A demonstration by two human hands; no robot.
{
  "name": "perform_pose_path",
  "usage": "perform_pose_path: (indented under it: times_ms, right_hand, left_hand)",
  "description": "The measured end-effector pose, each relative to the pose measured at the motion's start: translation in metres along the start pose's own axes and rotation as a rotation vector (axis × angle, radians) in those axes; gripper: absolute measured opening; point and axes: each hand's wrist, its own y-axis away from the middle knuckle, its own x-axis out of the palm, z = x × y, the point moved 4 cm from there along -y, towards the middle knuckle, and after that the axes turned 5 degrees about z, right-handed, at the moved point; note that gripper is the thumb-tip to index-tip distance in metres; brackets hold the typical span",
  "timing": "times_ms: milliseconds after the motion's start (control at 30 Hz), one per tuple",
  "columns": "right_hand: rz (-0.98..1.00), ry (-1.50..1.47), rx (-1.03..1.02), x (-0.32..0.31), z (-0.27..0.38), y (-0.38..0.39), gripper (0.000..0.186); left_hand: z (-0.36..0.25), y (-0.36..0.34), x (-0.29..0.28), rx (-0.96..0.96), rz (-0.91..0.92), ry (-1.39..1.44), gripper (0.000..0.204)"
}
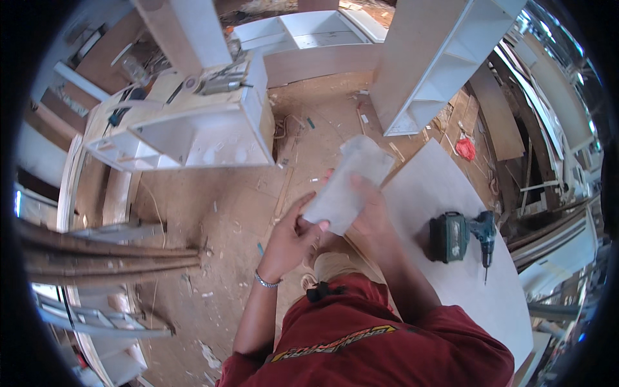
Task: The person aligns a veneer sheet onto the side of a cabinet, presses it down by hand, and then uses a cloth wrapped around a block to smooth and secure the sheet. Finally, the person uses a handheld tool to trim the excess veneer from the edges.
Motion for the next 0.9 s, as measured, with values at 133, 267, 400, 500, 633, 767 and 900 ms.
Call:
perform_pose_path:
  times_ms: [133, 267, 400, 500, 633, 767, 900]
  right_hand:
    - [-0.199, 0.129, -0.126, -0.062, 0.037, -0.061, 0.058]
    - [-0.387, 0.163, -0.219, -0.108, 0.065, -0.134, 0.053]
    - [-0.588, 0.201, -0.151, -0.159, 0.066, -0.201, 0.048]
    - [-0.586, 0.431, -0.039, -0.146, 0.096, -0.24, 0.048]
    - [-0.523, 0.748, -0.025, -0.186, 0.108, -0.299, 0.045]
    - [-0.484, 0.742, 0.005, -0.241, 0.14, -0.372, 0.049]
    - [-0.359, 0.609, -0.195, -0.231, 0.222, -0.527, 0.058]
  left_hand:
    - [-0.003, -0.091, -0.039, -0.113, 0.246, -0.195, 0.072]
    - [-0.018, -0.217, -0.094, -0.051, 0.274, -0.368, 0.068]
    - [-0.047, -0.33, -0.133, -0.117, 0.329, -0.328, 0.061]
    - [-0.055, -0.417, -0.135, -0.144, 0.453, -0.354, 0.053]
    - [-0.049, -0.524, -0.11, -0.151, 0.663, -0.243, 0.046]
    - [-0.067, -0.656, -0.085, 0.08, 0.699, -0.506, 0.045]
    - [-0.081, -0.796, -0.122, 0.007, 0.765, -0.35, 0.046]
